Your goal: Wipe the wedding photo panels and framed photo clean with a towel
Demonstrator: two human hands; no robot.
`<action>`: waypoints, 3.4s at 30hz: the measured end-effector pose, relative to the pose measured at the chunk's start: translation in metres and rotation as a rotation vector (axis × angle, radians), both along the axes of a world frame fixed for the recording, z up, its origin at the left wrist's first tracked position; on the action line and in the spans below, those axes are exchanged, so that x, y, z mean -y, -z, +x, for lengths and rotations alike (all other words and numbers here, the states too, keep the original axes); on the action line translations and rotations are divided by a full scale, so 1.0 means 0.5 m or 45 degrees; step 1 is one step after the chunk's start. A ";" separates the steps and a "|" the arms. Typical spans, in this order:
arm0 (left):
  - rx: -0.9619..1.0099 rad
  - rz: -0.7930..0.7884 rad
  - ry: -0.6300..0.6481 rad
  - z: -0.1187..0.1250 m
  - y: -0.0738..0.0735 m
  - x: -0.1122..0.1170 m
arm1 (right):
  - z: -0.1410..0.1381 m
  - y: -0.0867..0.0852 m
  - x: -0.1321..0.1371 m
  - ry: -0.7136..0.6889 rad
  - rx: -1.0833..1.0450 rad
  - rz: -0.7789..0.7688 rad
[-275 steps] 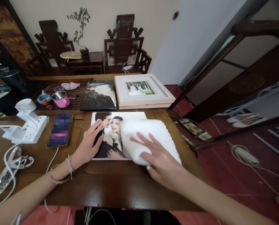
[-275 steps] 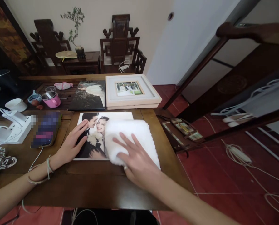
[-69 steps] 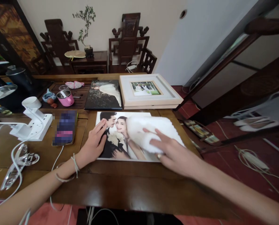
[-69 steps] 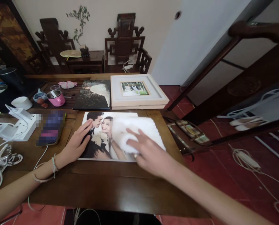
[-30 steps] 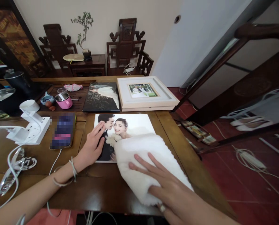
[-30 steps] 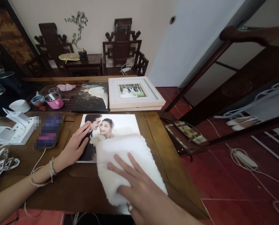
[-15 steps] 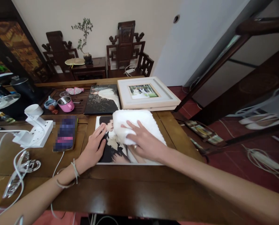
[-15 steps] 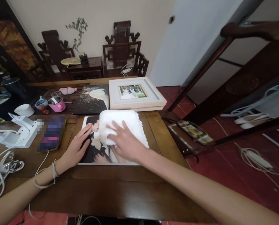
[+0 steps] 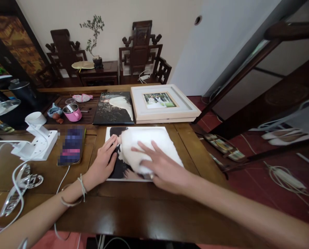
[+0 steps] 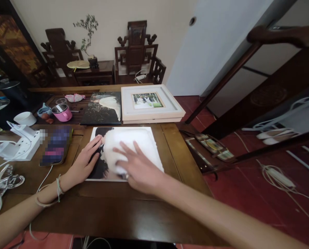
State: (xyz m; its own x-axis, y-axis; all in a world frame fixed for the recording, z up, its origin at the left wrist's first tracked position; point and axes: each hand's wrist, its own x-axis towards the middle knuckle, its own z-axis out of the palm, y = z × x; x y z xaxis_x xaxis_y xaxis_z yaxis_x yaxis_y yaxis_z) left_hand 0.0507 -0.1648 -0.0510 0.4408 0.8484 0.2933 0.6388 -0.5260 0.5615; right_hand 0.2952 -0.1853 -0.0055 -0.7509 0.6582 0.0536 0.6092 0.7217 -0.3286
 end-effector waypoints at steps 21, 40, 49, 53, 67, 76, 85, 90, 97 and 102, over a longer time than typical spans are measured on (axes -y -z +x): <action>0.026 0.012 0.005 -0.001 0.006 -0.002 | 0.000 -0.002 0.143 -0.120 -0.011 -0.079; 0.360 -0.066 -0.050 0.008 -0.023 0.009 | -0.019 0.001 0.148 -0.132 -0.109 -0.065; 0.405 -0.070 -0.038 0.006 -0.023 0.016 | -0.056 -0.014 0.030 -0.058 0.072 -0.095; 0.418 -0.013 -0.039 0.002 -0.024 0.014 | -0.058 -0.011 0.055 -0.337 -0.054 -0.140; 0.068 0.104 0.040 0.002 0.007 0.007 | -0.004 -0.020 -0.059 0.259 -0.477 -0.208; 0.067 0.075 0.038 0.001 -0.003 0.005 | -0.048 -0.026 -0.101 0.173 -0.508 -0.204; 0.059 -0.013 0.024 0.004 -0.007 0.011 | 0.107 0.011 -0.002 0.219 -0.213 0.050; 0.068 -0.020 0.022 0.004 -0.004 0.010 | 0.087 0.028 0.124 -0.049 -0.111 0.228; 0.039 0.008 0.032 0.004 -0.006 0.009 | 0.101 0.029 0.023 0.002 -0.098 0.195; 0.001 0.008 0.033 0.004 -0.009 0.009 | 0.111 0.021 -0.092 0.096 -0.083 0.172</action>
State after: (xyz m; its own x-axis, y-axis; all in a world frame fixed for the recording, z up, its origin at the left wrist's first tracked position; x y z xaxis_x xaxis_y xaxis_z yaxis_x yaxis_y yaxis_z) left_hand 0.0527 -0.1694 -0.0466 0.4619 0.8349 0.2992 0.6244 -0.5457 0.5588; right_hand 0.3505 -0.1392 -0.0162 -0.6917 0.6962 0.1920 0.6439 0.7150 -0.2723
